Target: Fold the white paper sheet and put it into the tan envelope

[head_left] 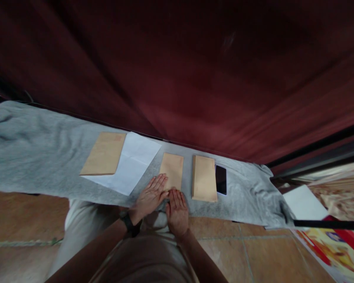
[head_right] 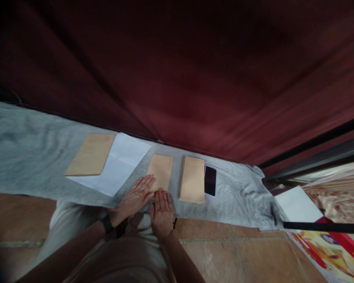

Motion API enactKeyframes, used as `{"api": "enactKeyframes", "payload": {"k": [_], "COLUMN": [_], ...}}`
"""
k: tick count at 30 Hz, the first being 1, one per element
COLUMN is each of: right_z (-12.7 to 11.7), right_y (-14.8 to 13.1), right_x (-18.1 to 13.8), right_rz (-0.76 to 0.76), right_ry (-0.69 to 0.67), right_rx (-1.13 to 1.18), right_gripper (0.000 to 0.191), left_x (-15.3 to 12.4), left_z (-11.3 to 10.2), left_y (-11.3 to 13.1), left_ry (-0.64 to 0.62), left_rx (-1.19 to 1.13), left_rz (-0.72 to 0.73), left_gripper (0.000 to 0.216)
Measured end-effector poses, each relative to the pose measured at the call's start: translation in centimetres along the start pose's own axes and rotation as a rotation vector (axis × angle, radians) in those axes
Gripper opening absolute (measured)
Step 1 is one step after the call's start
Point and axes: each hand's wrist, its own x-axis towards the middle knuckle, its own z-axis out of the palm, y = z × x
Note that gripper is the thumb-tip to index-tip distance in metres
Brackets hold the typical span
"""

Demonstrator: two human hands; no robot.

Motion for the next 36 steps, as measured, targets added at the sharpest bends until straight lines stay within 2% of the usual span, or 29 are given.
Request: {"api": "enactKeyframes", "payload": {"k": [8, 11, 15, 19, 30, 36], "right_z": [-1.0, -1.3, -0.9, -0.4, -2.4, -2.9], "right_y": [0.1, -0.2, -1.4, -2.0, 0.5, 1.4], "right_x": [-0.9, -0.7, -0.3, -0.6, -2.3, -1.5], "right_rz": [0.016, 0.017, -0.057, -0.054, -0.014, 0.025], "right_ry": [-0.009, -0.036, -0.093, -0.102, -0.112, -0.104], "right_rx": [-0.059, -0.035, 0.028, 0.006, -0.061, 0.121], "right_gripper": [0.064, 0.064, 0.062, 0.064, 0.064, 0.054], "left_x": [-3.7, -4.2, -4.6, -4.7, -5.2, -5.2], "left_z": [-1.4, -0.7, 0.3, 0.3, -0.4, -0.6], "left_y": [1.3, 1.4, 1.1, 1.2, 1.1, 1.6], "left_ry": [0.051, 0.068, 0.062, 0.051, 0.095, 0.057], "left_rx": [0.022, 0.028, 0.045, 0.072, 0.090, 0.091], "left_rz": [0.175, 0.162, 0.159, 0.158, 0.152, 0.128], "left_gripper": [0.053, 0.054, 0.062, 0.066, 0.059, 0.058]}}
